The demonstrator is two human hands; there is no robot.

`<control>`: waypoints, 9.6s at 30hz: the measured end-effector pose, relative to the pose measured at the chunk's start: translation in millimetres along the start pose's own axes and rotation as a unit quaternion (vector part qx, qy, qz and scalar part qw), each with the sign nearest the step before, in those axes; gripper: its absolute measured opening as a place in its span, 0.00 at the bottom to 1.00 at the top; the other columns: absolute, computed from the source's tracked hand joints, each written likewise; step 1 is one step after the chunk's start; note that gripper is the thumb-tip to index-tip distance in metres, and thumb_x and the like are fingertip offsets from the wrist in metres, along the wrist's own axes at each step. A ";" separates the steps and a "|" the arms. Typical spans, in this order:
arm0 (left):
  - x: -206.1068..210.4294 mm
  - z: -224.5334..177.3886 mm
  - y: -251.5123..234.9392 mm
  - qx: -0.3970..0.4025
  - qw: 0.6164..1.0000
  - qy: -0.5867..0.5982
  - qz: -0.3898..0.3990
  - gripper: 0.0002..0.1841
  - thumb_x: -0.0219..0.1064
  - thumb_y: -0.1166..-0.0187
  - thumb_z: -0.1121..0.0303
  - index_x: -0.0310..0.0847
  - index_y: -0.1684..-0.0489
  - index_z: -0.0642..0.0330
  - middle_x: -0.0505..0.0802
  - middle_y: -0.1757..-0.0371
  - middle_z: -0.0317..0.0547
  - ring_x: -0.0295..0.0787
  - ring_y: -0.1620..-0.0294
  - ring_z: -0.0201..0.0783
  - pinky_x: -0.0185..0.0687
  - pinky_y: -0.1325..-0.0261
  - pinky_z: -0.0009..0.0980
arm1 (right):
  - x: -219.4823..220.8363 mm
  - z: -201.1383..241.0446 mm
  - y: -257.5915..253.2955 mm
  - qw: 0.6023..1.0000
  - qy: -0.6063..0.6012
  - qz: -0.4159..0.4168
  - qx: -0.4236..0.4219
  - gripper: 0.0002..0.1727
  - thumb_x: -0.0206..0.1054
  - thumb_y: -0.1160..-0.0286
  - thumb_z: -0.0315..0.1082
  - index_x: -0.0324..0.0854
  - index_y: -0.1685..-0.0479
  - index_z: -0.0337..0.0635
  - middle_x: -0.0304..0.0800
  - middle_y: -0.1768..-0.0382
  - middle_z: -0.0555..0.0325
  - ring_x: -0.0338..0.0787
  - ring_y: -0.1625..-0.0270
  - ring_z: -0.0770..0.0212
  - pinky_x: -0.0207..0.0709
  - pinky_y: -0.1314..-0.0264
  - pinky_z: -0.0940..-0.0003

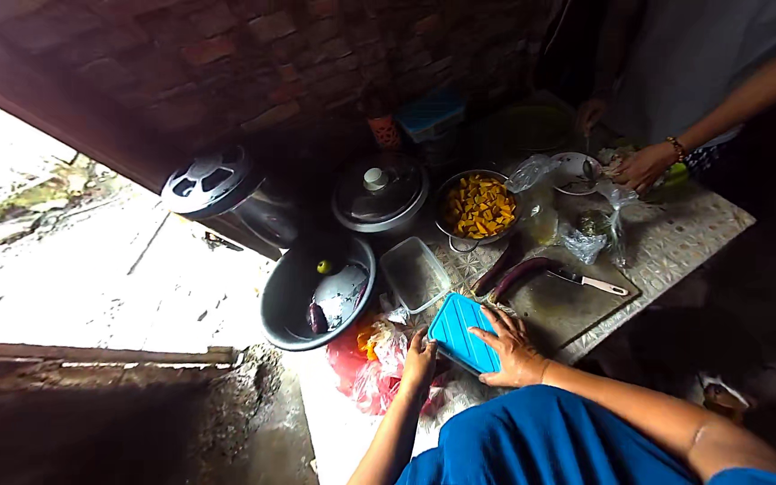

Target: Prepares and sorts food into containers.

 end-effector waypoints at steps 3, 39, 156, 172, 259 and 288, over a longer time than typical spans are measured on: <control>1.2 -2.2 -0.2 0.016 1.000 -0.005 0.006 0.27 0.49 0.04 0.57 0.57 0.11 0.60 0.85 0.34 0.71 0.95 0.55 0.57 0.93 0.53 0.52 | -10.7 -21.1 12.4 0.987 -0.080 -0.138 -0.004 0.52 0.84 0.53 0.60 0.74 0.15 0.61 0.53 0.07 0.43 0.54 0.07 0.34 0.53 0.17 0.26; 91.4 -88.6 22.6 0.009 0.995 -0.091 0.032 0.15 0.57 0.12 0.77 0.80 0.33 0.71 0.95 0.60 0.57 0.95 0.74 0.41 0.95 0.66 0.36 | -76.2 -120.8 68.2 0.864 -0.426 -0.231 0.135 0.21 0.59 0.12 0.36 0.76 0.26 0.35 0.89 0.44 0.48 0.87 0.66 0.65 0.82 0.68 0.68; 59.0 -55.8 -8.3 0.211 0.801 -0.557 0.059 0.18 0.60 0.14 0.62 0.88 0.36 0.61 0.86 0.27 0.52 0.78 0.21 0.50 0.61 0.14 0.53 | -284.9 -175.3 -22.7 0.897 -0.313 -0.310 0.045 0.04 0.72 0.24 0.26 0.84 0.67 0.36 0.85 0.71 0.65 0.82 0.66 0.77 0.79 0.54 0.76; 61.6 -53.2 16.9 0.142 0.830 -0.521 0.142 0.22 0.61 0.13 0.62 0.80 0.25 0.62 0.82 0.20 0.54 0.78 0.20 0.52 0.70 0.17 0.52 | -196.9 -31.5 -67.3 0.941 -0.258 -0.181 -0.122 0.13 0.70 0.22 0.36 0.87 0.70 0.35 0.86 0.72 0.59 0.81 0.67 0.75 0.76 0.57 0.74; 28.9 -109.9 47.1 0.255 0.966 -0.003 0.035 0.31 0.53 0.12 0.55 0.62 0.15 0.65 0.90 0.36 0.48 0.93 0.44 0.39 0.91 0.43 0.37 | -228.9 -124.6 28.5 0.813 -0.495 -0.296 0.074 0.14 0.53 0.19 0.22 0.78 0.41 0.33 0.91 0.73 0.62 0.86 0.83 0.70 0.83 0.81 0.74; -142.0 -7.4 185.0 0.253 0.888 0.205 -0.324 0.30 0.36 0.04 0.59 0.51 0.09 0.70 0.70 0.13 0.58 0.69 0.15 0.31 0.63 0.14 0.28 | -38.7 275.5 -36.6 0.845 0.123 -0.109 -0.510 0.18 0.62 0.27 0.21 0.92 0.45 0.42 0.94 0.47 0.45 0.90 0.43 0.39 0.83 0.43 0.43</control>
Point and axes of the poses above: each hand's wrist, its own y-axis away from the middle knuckle, its own x-axis out of the palm, z = x × y, the point moved 7 cm from there along -y, towards the middle knuckle
